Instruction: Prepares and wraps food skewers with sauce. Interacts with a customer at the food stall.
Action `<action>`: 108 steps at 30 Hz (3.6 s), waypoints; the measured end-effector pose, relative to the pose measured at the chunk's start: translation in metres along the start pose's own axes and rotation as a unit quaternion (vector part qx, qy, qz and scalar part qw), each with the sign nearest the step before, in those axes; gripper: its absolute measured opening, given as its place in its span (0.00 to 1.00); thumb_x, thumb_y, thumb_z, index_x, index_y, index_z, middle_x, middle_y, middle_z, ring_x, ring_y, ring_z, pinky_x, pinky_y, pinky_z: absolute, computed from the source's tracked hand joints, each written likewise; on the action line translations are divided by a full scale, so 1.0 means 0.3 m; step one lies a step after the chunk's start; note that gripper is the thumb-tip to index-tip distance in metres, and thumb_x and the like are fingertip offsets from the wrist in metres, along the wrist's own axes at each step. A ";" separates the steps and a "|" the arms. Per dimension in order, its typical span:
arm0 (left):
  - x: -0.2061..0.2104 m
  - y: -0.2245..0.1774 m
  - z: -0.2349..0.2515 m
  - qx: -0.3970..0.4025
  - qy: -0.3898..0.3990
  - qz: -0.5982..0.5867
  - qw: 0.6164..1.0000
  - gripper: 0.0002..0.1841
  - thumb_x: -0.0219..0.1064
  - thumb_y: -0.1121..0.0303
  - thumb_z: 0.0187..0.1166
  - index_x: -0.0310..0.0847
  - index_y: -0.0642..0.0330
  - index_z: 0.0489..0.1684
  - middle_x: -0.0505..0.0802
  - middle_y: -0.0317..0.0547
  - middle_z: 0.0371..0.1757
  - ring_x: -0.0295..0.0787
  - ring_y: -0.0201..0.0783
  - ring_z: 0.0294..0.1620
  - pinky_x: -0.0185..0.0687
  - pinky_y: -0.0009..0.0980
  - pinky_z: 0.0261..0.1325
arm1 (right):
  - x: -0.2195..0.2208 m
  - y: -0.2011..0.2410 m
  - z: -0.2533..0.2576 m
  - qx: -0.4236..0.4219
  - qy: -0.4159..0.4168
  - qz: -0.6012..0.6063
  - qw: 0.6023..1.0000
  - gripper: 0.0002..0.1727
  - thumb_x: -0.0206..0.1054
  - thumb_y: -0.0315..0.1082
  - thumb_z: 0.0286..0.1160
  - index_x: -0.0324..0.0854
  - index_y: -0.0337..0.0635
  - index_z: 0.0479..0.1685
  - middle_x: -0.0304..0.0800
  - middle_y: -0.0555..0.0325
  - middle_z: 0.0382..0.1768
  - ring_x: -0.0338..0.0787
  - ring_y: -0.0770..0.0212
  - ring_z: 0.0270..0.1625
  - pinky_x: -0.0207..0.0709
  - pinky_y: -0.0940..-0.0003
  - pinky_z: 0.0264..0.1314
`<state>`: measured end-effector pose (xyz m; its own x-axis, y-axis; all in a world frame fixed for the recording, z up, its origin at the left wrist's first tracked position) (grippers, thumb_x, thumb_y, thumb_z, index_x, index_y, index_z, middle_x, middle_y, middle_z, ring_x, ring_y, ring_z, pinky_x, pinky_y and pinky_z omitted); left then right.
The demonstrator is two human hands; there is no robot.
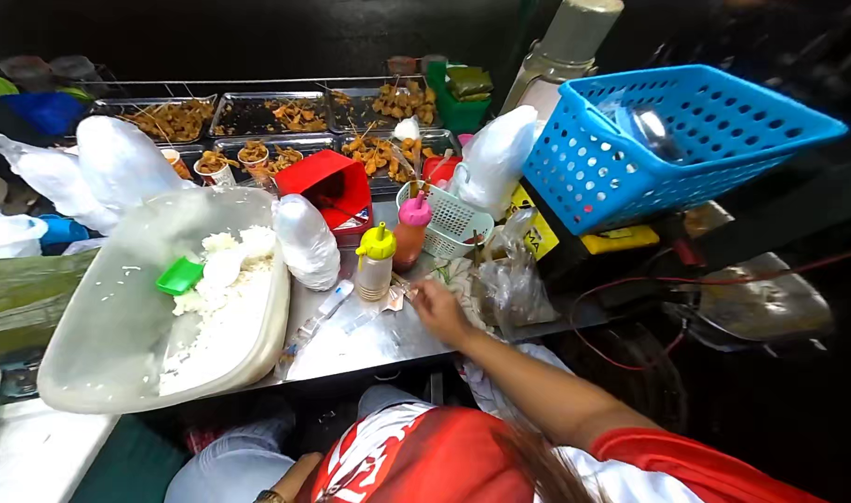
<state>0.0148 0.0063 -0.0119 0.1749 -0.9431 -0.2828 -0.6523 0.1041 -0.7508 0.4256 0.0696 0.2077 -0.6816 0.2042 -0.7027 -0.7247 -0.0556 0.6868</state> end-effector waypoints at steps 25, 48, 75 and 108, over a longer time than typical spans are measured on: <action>-0.229 -0.455 0.192 -0.273 0.038 0.309 0.910 0.14 0.58 0.74 0.86 0.82 0.75 0.60 0.86 0.70 0.67 0.81 0.68 0.72 0.75 0.64 0.70 | 0.153 -0.122 -0.086 -0.076 -0.069 0.011 0.995 0.12 0.62 0.33 0.78 0.87 0.32 0.45 0.91 0.47 0.35 0.89 0.58 0.30 0.85 0.66 0.36; -0.417 -0.831 -0.050 0.168 -0.446 0.135 0.869 0.12 0.65 0.68 0.81 0.94 0.66 0.45 0.96 0.51 0.40 0.93 0.36 0.41 0.87 0.31 0.52 | 0.146 -0.140 -0.085 -0.089 -0.070 0.032 0.993 0.13 0.61 0.34 0.78 0.87 0.33 0.44 0.89 0.50 0.32 0.85 0.64 0.28 0.80 0.72 0.33; -0.534 -0.936 0.127 0.277 -0.443 0.294 0.800 0.09 0.67 0.70 0.81 0.93 0.62 0.40 0.95 0.53 0.42 0.95 0.47 0.46 0.89 0.40 0.54 | 0.078 0.078 0.104 -0.133 0.148 0.052 0.979 0.17 0.68 0.45 0.81 0.93 0.42 0.52 0.88 0.44 0.50 0.87 0.57 0.45 0.82 0.63 0.51; -0.547 -1.009 0.103 0.310 -0.526 0.230 0.758 0.21 0.70 0.58 0.78 0.83 0.66 0.20 0.85 0.47 0.21 0.82 0.35 0.28 0.75 0.25 0.38 | 0.060 0.084 0.058 -0.178 0.020 0.184 0.967 0.14 0.67 0.38 0.81 0.90 0.34 0.41 0.90 0.57 0.37 0.82 0.81 0.36 0.74 0.88 0.42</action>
<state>0.2064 0.1395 0.2434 0.7375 -0.0227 -0.6750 -0.4076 0.7819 -0.4717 0.3968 0.0888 0.2155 -0.8979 0.0700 -0.4346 -0.4170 -0.4514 0.7889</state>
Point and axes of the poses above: each hand's wrist, its own z-axis towards the middle knuckle, its own x-axis out of the palm, y = z × x, the point moved 2 cm from there along z, towards the middle knuckle
